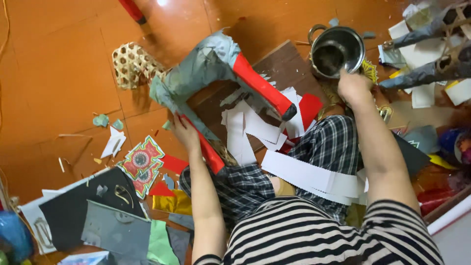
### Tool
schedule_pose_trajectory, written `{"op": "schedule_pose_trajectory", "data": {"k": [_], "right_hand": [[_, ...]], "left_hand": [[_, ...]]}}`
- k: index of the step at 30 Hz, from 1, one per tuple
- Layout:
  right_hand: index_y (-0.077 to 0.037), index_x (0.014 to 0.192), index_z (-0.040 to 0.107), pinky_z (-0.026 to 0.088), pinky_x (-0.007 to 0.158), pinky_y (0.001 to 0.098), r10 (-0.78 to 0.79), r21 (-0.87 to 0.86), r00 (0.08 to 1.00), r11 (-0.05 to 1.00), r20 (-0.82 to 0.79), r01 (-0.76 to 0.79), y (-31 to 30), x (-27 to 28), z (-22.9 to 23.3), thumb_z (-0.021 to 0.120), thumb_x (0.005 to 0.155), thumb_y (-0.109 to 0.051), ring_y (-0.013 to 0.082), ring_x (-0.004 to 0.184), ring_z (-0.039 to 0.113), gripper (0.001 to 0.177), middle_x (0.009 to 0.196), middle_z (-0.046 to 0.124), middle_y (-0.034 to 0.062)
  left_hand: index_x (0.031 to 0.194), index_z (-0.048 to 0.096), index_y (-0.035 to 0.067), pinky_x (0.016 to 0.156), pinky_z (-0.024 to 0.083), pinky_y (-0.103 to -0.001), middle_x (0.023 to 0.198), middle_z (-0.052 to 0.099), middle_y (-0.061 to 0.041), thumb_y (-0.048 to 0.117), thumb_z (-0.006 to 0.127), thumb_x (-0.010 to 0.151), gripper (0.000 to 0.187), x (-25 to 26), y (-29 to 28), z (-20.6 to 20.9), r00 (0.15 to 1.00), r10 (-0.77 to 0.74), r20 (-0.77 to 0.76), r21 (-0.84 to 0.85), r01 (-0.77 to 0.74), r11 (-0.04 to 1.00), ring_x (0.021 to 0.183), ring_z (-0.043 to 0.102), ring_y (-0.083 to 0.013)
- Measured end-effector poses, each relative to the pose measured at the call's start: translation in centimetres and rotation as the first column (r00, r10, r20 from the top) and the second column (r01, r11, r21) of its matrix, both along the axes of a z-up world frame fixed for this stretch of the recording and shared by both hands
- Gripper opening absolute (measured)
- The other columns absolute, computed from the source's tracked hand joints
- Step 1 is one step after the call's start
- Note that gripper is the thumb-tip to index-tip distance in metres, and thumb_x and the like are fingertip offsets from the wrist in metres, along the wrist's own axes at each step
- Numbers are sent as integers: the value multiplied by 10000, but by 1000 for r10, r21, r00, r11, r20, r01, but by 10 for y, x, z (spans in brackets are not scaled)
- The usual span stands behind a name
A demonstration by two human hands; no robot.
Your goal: Decorating a paper-mache animal structure by wrapping red paper strips around its legs
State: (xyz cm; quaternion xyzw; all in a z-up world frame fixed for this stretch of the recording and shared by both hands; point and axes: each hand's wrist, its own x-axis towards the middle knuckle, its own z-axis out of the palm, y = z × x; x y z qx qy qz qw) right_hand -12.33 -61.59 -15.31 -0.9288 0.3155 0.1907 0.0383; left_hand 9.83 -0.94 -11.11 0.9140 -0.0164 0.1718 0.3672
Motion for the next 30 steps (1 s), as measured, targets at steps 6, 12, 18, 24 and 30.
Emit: {"op": "schedule_pose_trajectory", "data": {"k": [6, 12, 18, 24, 30], "right_hand": [[-85, 1548, 655, 474, 1068, 677, -292, 581, 921, 809, 258, 94, 90, -58, 142, 547, 1115, -289, 615, 1286, 601, 490, 1295, 699, 428], [-119, 1651, 573, 310, 574, 262, -392, 826, 880, 564, 267, 1, 189, -11, 199, 491, 1135, -161, 116, 678, 410, 524, 916, 584, 18], [-295, 1600, 590, 529, 1008, 698, 356, 563, 851, 640, 387, -524, 373, 93, 200, 532, 1044, -225, 576, 1214, 676, 564, 1313, 729, 325], [-358, 1661, 491, 670, 727, 586, 513, 271, 729, 699, 454, -661, 435, 95, 145, 480, 1118, -278, 454, 823, 783, 549, 971, 718, 169], [-359, 1635, 509, 676, 665, 535, 601, 132, 664, 689, 445, -713, 438, 76, 140, 512, 1098, -277, 391, 727, 774, 543, 922, 637, 100]], "left_hand": [[1441, 646, -103, 1198, 444, -568, 1388, 638, -406, 120, 475, 1189, 378, -4, 5, 0, 999, -17, -33, -270, 7, 963, 1367, 586, -544], [1555, 604, 70, 1134, 438, -368, 1420, 692, -84, 589, 493, 1112, 691, -10, 20, -19, 981, -139, -136, -679, 10, 734, 1241, 637, -216], [1590, 591, 43, 1280, 391, -537, 1596, 593, -221, 246, 524, 1223, 425, -16, -9, 6, 977, 25, -212, -903, -205, 378, 1496, 526, -318], [1506, 655, 30, 1242, 466, -439, 1480, 681, -132, 180, 667, 1157, 380, -4, 6, -14, 990, -108, -87, -969, -109, -222, 1373, 630, -212], [1621, 577, 134, 1307, 355, -476, 1579, 623, -136, 634, 457, 1193, 669, -6, 21, -71, 970, -218, -103, -947, -163, -278, 1475, 559, -281]]}}
